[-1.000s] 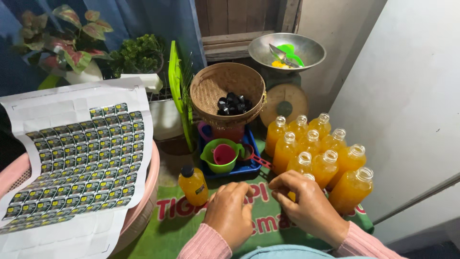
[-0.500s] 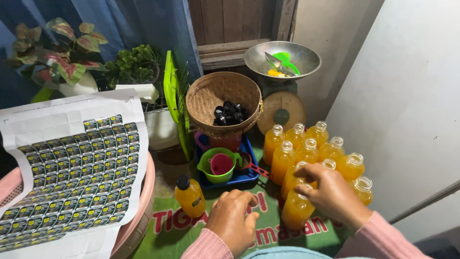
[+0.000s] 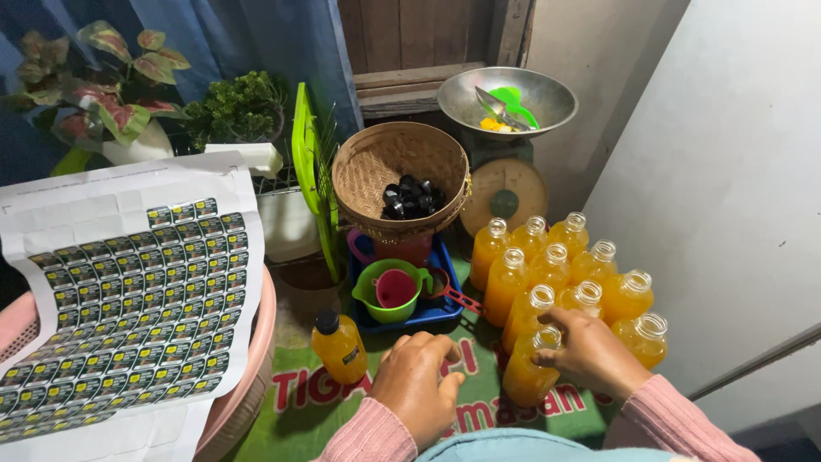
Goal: The person caps several clear plastic bottles filled with orange liquid, then peels individual labels from a printed sheet and applies them to the bottles. The person handles the bottles and labels by hand, working over a table with a sheet of labels, a basket of caps, and a pink colander nearby.
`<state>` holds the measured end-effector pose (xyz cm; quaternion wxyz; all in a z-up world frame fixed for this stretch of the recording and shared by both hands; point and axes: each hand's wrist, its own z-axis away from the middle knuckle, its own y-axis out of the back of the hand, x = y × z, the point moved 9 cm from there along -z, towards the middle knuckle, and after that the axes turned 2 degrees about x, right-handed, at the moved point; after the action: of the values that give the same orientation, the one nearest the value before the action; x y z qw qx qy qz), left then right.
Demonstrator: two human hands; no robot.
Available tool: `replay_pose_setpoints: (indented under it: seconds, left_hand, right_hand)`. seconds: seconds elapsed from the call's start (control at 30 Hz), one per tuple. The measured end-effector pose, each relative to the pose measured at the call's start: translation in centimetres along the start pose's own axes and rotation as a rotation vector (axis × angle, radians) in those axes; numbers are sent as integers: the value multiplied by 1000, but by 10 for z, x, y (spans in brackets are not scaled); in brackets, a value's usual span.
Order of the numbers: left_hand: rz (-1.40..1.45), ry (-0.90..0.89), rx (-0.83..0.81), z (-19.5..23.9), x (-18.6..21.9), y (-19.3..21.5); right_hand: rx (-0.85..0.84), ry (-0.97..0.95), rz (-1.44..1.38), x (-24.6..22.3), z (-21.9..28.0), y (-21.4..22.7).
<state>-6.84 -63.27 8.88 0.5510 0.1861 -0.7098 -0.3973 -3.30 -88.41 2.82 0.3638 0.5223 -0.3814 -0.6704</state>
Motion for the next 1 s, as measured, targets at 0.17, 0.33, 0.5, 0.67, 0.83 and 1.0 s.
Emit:
replay_pose_setpoints:
  seconds: [0.17, 0.33, 0.5, 0.67, 0.83, 1.0]
  left_hand:
    - [34, -16, 100, 1, -2, 4]
    - [-78, 25, 58, -3, -6, -6]
    - [-91, 64, 2, -2, -6, -14]
    - [-97, 74, -22, -3, -5, -19]
    - [-105, 85, -20, -2, -5, -22]
    - [-113, 92, -31, 0, -7, -23]
  right_hand:
    - [9, 20, 75, 0, -4, -6]
    - [10, 26, 128, 4, -9, -17]
    - [109, 98, 80, 1, -6, -19]
    - [126, 138, 4, -3, -2, -20]
    - [161, 223, -86, -14, 4, -20]
    - [155, 235, -126, -22, 7, -15]
